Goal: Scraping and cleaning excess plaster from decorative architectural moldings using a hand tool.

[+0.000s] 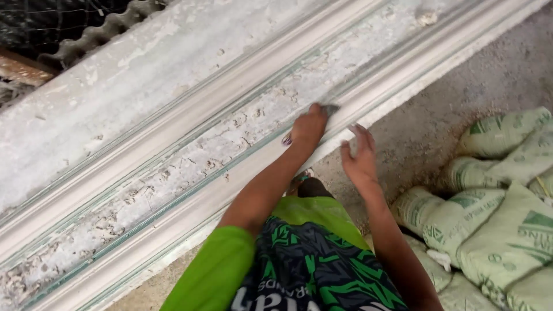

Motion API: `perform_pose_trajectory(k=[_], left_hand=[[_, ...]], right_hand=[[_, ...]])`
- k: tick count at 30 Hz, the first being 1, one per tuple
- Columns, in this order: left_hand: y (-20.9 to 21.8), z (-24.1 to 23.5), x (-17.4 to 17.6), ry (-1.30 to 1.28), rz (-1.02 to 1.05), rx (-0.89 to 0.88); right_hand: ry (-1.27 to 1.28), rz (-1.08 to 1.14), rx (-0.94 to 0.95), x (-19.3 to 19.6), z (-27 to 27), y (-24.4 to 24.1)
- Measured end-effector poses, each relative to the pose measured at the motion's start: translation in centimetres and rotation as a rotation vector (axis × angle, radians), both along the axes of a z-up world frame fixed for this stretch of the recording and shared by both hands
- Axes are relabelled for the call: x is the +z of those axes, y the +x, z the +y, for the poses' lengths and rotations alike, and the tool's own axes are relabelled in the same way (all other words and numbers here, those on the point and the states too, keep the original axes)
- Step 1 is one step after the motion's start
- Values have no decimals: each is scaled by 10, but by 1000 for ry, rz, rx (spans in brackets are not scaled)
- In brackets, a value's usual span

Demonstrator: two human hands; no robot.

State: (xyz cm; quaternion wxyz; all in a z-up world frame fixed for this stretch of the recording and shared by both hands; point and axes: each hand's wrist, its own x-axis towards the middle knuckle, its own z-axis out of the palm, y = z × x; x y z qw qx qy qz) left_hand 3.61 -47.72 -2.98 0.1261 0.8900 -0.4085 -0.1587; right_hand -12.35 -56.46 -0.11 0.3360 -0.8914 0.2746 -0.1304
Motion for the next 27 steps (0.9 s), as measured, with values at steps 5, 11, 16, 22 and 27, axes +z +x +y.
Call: perform_pose_trajectory(k=[5, 11, 16, 22, 27], left_hand=[[4, 23, 56, 34, -2, -34], [18, 173, 56, 208, 271, 141], [35, 255, -18, 134, 404, 348], [52, 60, -9, 150, 407, 313], [61, -196, -1, 63, 429, 397]], right_hand=[[65, -37, 56, 31, 14, 6], [267, 157, -108, 16, -40, -40], [442, 234, -253, 13, -91, -39], [460, 229, -99, 11, -168, 10], [246, 44, 129, -1, -249, 39]])
